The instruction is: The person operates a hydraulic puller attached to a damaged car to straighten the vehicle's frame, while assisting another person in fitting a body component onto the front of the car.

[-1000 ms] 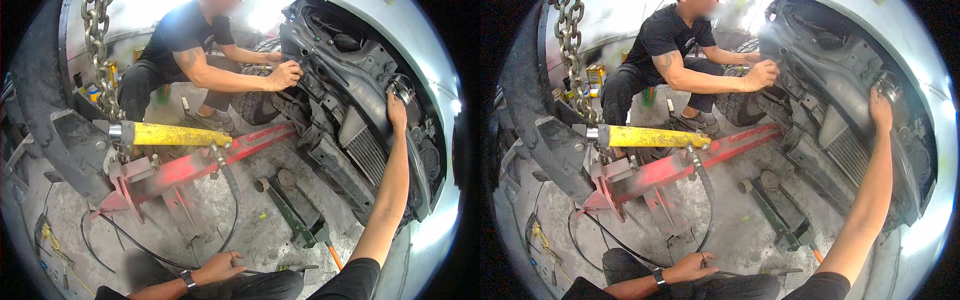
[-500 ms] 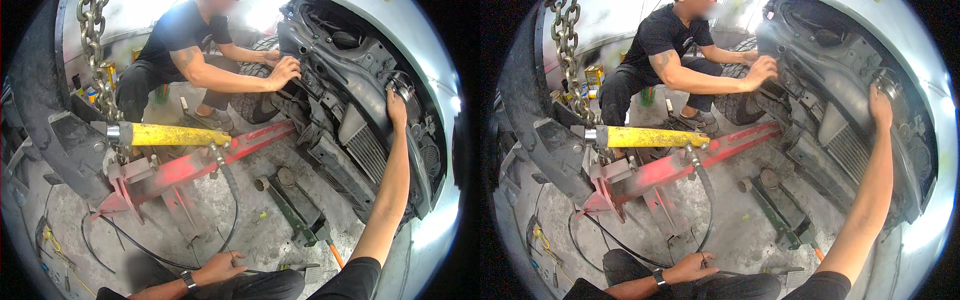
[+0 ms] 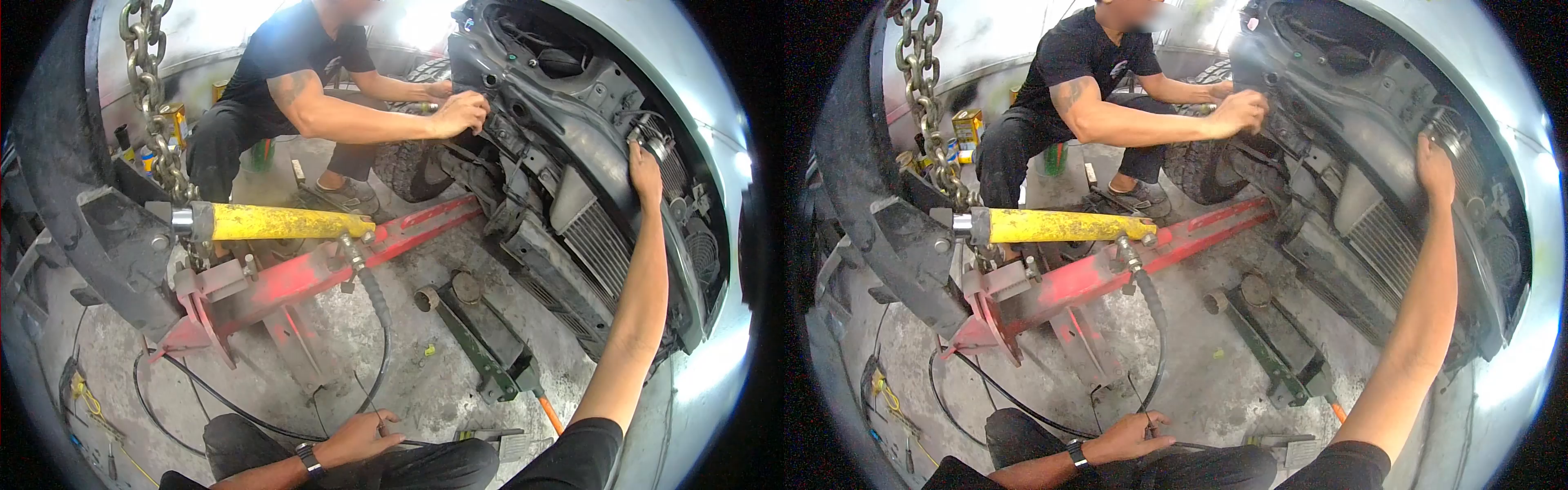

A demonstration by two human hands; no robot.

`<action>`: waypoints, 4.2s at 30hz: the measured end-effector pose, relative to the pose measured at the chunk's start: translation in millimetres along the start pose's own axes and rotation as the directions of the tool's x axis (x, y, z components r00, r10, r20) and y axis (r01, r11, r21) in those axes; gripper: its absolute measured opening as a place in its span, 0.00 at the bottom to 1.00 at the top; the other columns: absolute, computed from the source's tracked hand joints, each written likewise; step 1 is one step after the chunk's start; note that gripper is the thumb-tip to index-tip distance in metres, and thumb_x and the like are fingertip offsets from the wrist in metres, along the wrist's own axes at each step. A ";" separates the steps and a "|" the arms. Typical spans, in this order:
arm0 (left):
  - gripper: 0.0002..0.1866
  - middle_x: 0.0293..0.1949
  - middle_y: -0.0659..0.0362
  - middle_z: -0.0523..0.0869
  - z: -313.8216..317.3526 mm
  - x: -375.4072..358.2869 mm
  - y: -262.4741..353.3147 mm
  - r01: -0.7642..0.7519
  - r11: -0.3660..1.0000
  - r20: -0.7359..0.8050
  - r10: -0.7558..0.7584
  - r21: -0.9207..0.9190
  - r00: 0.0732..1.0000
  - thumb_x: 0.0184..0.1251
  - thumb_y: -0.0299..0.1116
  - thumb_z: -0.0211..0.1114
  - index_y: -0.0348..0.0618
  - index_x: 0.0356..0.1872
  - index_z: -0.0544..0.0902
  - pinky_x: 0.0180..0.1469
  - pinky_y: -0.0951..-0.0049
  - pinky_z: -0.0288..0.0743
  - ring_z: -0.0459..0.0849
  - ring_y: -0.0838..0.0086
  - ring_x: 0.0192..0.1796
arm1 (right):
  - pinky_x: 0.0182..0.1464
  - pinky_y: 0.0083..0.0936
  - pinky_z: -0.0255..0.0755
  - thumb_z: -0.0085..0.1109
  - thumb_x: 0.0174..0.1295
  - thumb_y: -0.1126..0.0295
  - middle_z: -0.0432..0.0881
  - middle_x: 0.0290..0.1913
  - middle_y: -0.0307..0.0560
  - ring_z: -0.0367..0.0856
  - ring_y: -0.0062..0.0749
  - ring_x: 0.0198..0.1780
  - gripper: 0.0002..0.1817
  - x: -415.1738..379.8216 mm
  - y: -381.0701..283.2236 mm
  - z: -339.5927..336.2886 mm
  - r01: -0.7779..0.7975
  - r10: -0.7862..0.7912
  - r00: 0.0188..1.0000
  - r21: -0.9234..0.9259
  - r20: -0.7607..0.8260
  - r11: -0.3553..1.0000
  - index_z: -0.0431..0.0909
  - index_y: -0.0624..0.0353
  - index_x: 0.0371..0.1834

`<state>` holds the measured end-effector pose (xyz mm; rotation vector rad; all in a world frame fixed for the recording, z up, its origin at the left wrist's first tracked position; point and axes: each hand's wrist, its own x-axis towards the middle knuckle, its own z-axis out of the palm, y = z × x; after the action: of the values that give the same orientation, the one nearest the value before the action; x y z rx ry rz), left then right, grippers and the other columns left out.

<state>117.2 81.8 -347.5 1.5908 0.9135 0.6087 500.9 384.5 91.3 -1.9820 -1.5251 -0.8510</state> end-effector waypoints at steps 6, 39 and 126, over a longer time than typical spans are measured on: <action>0.27 0.30 0.56 0.83 0.3 -0.6 -1.0 -0.005 1.000 -0.001 0.005 -0.017 1.000 0.61 0.51 0.65 0.37 0.49 0.77 0.30 0.71 0.72 0.81 0.71 0.26 | 0.62 0.44 0.61 0.32 0.64 0.42 0.75 0.54 0.68 0.69 0.60 0.61 0.35 -2.5 -4.7 -3.4 -0.032 0.032 0.999 0.005 0.014 0.999 0.76 0.60 0.55; 0.26 0.29 0.56 0.83 1.3 -1.6 -1.1 -0.051 0.999 -0.042 0.051 0.008 0.998 0.60 0.51 0.65 0.38 0.49 0.76 0.29 0.70 0.72 0.80 0.71 0.24 | 0.61 0.45 0.61 0.32 0.65 0.44 0.74 0.53 0.70 0.70 0.61 0.59 0.34 -6.8 -8.9 -4.9 -0.022 0.022 0.999 0.019 -0.023 1.000 0.75 0.62 0.54; 0.28 0.28 0.56 0.82 -0.2 -1.5 4.5 -0.027 0.999 -0.021 0.027 0.020 0.999 0.61 0.52 0.64 0.36 0.50 0.76 0.29 0.71 0.71 0.79 0.70 0.24 | 0.62 0.43 0.61 0.32 0.64 0.41 0.74 0.56 0.67 0.69 0.58 0.61 0.35 3.0 1.4 2.1 -0.061 0.061 0.998 -0.007 0.007 0.998 0.75 0.61 0.55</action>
<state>117.2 80.5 -342.9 1.6194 0.9176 0.6384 503.1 387.6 92.0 -2.0280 -1.4597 -0.8263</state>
